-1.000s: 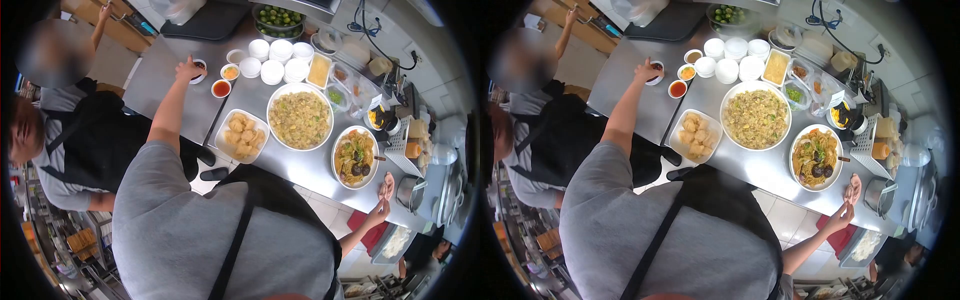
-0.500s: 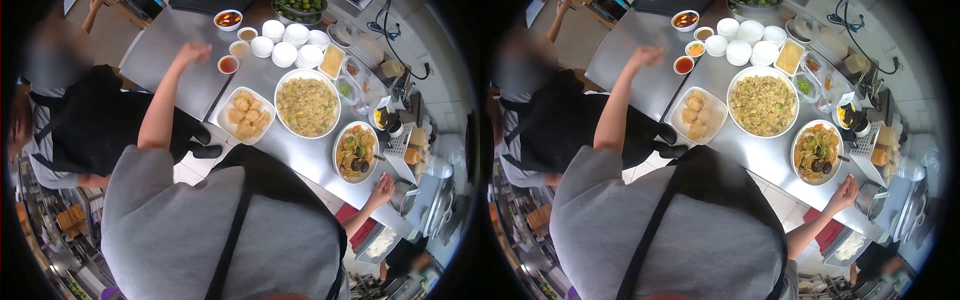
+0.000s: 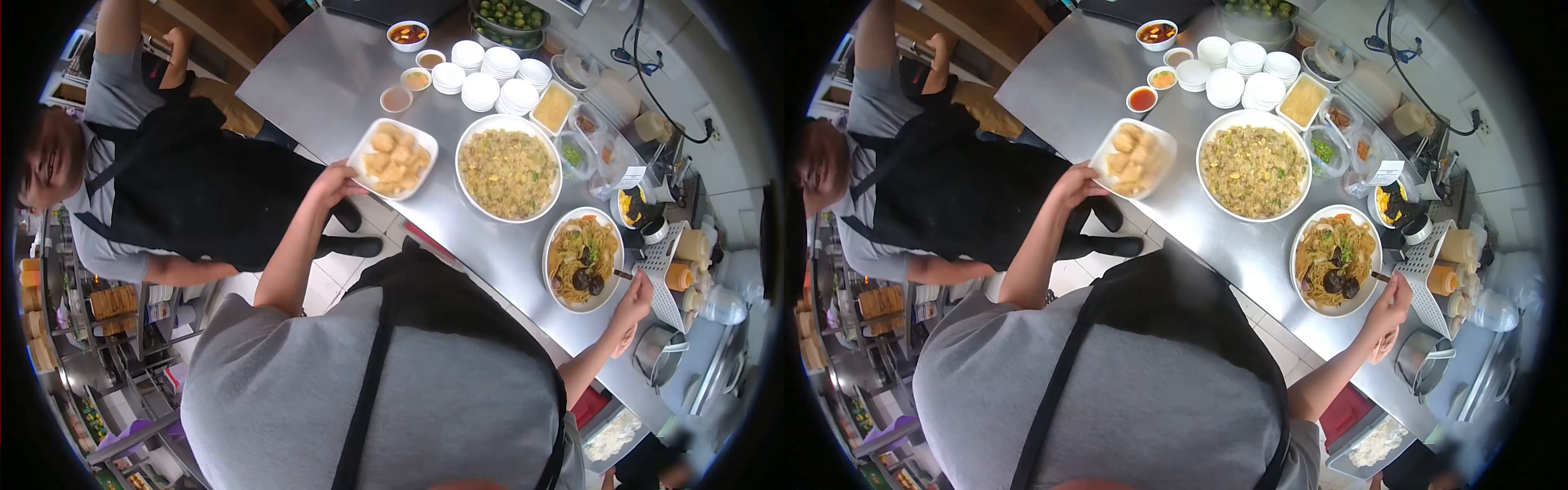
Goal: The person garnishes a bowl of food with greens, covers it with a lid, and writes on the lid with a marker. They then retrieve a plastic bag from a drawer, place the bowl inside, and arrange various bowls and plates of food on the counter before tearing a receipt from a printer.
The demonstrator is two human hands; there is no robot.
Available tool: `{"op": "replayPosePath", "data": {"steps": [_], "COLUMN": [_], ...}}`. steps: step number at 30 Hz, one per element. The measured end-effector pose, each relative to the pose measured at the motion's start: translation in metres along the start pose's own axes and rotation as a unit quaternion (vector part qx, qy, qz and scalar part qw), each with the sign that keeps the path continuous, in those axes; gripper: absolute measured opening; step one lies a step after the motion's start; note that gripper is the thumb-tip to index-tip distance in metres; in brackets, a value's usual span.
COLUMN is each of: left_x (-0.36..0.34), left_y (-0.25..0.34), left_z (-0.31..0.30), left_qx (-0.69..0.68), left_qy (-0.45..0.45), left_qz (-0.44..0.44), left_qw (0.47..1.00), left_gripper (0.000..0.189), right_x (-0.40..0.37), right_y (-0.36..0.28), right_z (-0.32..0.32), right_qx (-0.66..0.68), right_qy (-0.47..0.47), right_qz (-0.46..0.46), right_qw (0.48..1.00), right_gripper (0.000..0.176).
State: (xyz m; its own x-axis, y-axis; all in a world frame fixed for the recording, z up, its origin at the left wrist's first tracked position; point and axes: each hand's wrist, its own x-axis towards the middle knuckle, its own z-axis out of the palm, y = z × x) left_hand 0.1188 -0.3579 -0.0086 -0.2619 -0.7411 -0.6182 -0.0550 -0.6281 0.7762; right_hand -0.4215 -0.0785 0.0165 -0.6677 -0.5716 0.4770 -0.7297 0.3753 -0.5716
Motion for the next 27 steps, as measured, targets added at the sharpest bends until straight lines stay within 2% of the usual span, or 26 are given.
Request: {"op": "replayPosePath", "data": {"steps": [3, 5, 9, 11, 12, 13, 14, 15, 17, 18, 21, 24, 27], "left_x": [0.003, 0.028, 0.085, 0.124, 0.142, 0.160, 0.180, 0.195, 0.224, 0.235, 0.272, 0.277, 0.257], "left_y": [0.032, 0.049, 0.087, 0.097, 0.104, 0.109, 0.113, 0.118, 0.130, 0.135, 0.146, 0.148, 0.132], "left_z": [-0.037, -0.073, -0.117, -0.133, -0.139, -0.144, -0.148, -0.151, -0.154, -0.152, -0.144, -0.153, -0.111], "left_qx": [-0.054, -0.080, -0.126, -0.124, -0.137, -0.134, -0.158, -0.182, -0.182, -0.205, -0.198, -0.162, -0.115], "left_qy": [0.035, 0.038, 0.075, 0.116, 0.124, 0.115, 0.122, 0.132, 0.118, 0.086, 0.099, 0.089, 0.032], "left_qz": [0.048, 0.120, 0.112, 0.119, 0.100, 0.099, 0.083, 0.067, 0.066, 0.074, 0.100, 0.114, 0.117], "left_qw": [0.997, 0.989, 0.983, 0.978, 0.978, 0.979, 0.976, 0.972, 0.974, 0.972, 0.970, 0.976, 0.986], "left_gripper": [0.043, 0.041, 0.037, 0.036, 0.036, 0.036, 0.036, 0.036, 0.035, 0.032, 0.022, 0.020, 0.021], "right_x": [-0.012, -0.023, -0.049, -0.064, -0.070, -0.077, -0.083, -0.090, -0.102, -0.105, -0.119, -0.134, -0.149], "right_y": [0.015, 0.015, -0.001, 0.009, -0.003, -0.016, -0.029, -0.040, -0.062, -0.075, -0.088, -0.083, -0.071], "right_z": [-0.007, -0.015, -0.022, -0.016, -0.014, -0.011, -0.006, 0.000, 0.015, 0.017, 0.016, 0.007, -0.009], "right_qx": [0.025, 0.034, -0.055, -0.026, -0.032, -0.114, -0.197, -0.202, -0.036, -0.040, -0.079, -0.073, -0.057], "right_qy": [0.021, 0.038, 0.040, 0.091, 0.099, 0.091, 0.080, 0.085, 0.076, 0.079, 0.092, 0.116, 0.142], "right_qz": [0.016, 0.032, 0.097, 0.025, 0.029, 0.006, -0.017, -0.011, 0.140, 0.149, 0.164, 0.168, 0.189], "right_qw": [0.999, 0.998, 0.993, 0.995, 0.994, 0.989, 0.977, 0.976, 0.987, 0.985, 0.979, 0.976, 0.970], "right_gripper": [0.017, 0.017, 0.018, 0.020, 0.020, 0.020, 0.020, 0.020, 0.019, 0.018, 0.017, 0.015, 0.015]}}
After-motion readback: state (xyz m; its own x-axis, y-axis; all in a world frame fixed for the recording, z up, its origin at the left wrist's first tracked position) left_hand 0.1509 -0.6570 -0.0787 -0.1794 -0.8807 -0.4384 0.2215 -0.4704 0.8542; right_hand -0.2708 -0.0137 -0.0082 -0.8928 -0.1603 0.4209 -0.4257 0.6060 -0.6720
